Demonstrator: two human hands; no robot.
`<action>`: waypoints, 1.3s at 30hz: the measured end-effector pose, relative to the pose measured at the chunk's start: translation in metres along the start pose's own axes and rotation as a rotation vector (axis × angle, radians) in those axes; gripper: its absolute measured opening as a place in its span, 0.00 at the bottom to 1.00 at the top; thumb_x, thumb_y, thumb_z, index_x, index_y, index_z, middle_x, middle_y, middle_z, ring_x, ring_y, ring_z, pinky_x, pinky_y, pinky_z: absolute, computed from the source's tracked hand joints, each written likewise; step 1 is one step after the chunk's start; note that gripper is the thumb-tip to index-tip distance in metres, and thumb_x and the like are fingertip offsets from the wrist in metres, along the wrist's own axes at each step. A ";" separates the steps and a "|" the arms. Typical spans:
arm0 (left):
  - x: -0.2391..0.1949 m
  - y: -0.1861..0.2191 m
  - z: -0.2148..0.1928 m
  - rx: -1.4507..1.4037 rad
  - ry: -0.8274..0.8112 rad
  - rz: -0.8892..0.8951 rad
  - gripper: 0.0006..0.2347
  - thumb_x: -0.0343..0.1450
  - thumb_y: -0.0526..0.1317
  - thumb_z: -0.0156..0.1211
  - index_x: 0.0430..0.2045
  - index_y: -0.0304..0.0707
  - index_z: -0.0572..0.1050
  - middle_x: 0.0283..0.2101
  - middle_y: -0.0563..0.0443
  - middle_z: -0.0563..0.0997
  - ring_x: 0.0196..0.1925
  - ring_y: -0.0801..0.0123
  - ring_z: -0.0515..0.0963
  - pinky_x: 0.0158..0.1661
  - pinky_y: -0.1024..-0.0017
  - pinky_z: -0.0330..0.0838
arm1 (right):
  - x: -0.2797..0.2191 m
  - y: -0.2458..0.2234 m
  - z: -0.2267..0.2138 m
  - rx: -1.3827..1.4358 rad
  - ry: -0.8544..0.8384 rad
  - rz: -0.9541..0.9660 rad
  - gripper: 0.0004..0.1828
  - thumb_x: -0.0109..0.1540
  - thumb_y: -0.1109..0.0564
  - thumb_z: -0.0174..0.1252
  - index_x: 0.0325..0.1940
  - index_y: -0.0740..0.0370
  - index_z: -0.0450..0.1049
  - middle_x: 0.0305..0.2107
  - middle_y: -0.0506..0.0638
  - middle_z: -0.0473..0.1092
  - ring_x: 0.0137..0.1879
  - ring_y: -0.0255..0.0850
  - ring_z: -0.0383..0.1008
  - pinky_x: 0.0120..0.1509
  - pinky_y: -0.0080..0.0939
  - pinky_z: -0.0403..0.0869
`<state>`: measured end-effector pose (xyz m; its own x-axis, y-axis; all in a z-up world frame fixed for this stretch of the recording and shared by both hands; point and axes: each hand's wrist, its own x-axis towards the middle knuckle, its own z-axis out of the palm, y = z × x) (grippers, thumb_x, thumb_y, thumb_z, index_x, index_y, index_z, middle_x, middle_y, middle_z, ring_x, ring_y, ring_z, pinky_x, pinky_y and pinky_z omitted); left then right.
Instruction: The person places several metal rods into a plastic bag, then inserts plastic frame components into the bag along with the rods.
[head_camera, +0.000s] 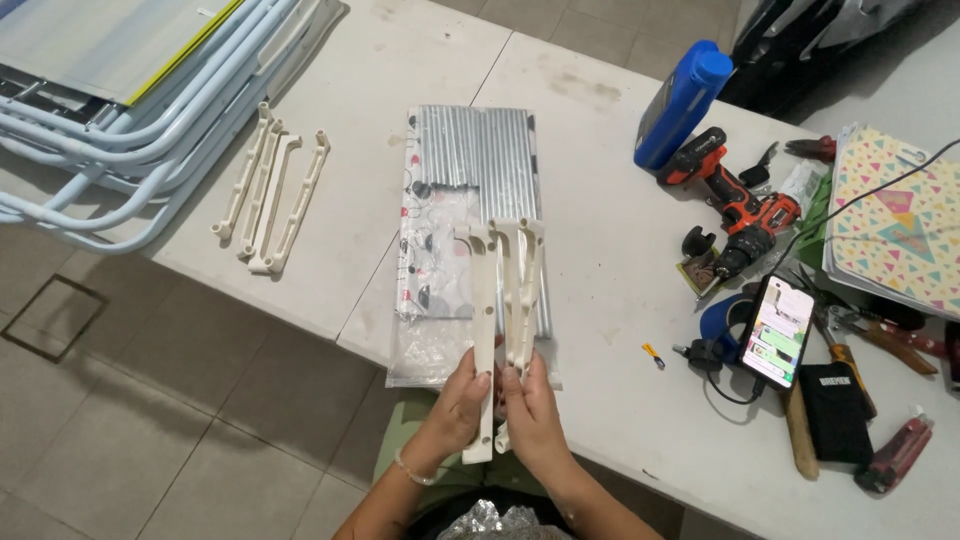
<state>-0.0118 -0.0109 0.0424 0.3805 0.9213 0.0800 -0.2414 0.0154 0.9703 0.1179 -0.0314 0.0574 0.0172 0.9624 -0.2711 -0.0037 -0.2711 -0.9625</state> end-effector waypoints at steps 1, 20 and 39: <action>-0.001 0.004 0.001 0.045 -0.005 -0.020 0.29 0.75 0.59 0.40 0.64 0.34 0.62 0.52 0.45 0.76 0.49 0.66 0.76 0.49 0.66 0.76 | -0.002 -0.001 0.001 -0.020 0.009 0.014 0.28 0.68 0.45 0.44 0.72 0.52 0.59 0.30 0.46 0.70 0.29 0.34 0.68 0.30 0.35 0.71; -0.001 0.002 -0.005 0.203 -0.011 -0.124 0.37 0.75 0.59 0.34 0.73 0.40 0.29 0.56 0.44 0.78 0.43 0.67 0.80 0.44 0.68 0.77 | -0.004 -0.003 0.006 -0.069 0.004 0.003 0.35 0.68 0.40 0.36 0.78 0.51 0.54 0.50 0.47 0.62 0.34 0.33 0.65 0.34 0.35 0.71; 0.002 0.010 0.003 0.164 0.196 -0.305 0.17 0.77 0.52 0.40 0.54 0.42 0.60 0.49 0.50 0.77 0.49 0.70 0.77 0.49 0.70 0.74 | -0.004 0.024 0.010 -0.130 0.052 -0.061 0.34 0.68 0.39 0.38 0.79 0.48 0.53 0.69 0.48 0.50 0.77 0.41 0.55 0.81 0.46 0.56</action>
<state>-0.0109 -0.0099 0.0531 0.2316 0.9409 -0.2472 0.0080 0.2522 0.9676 0.1074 -0.0414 0.0354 0.0649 0.9759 -0.2084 0.1283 -0.2153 -0.9681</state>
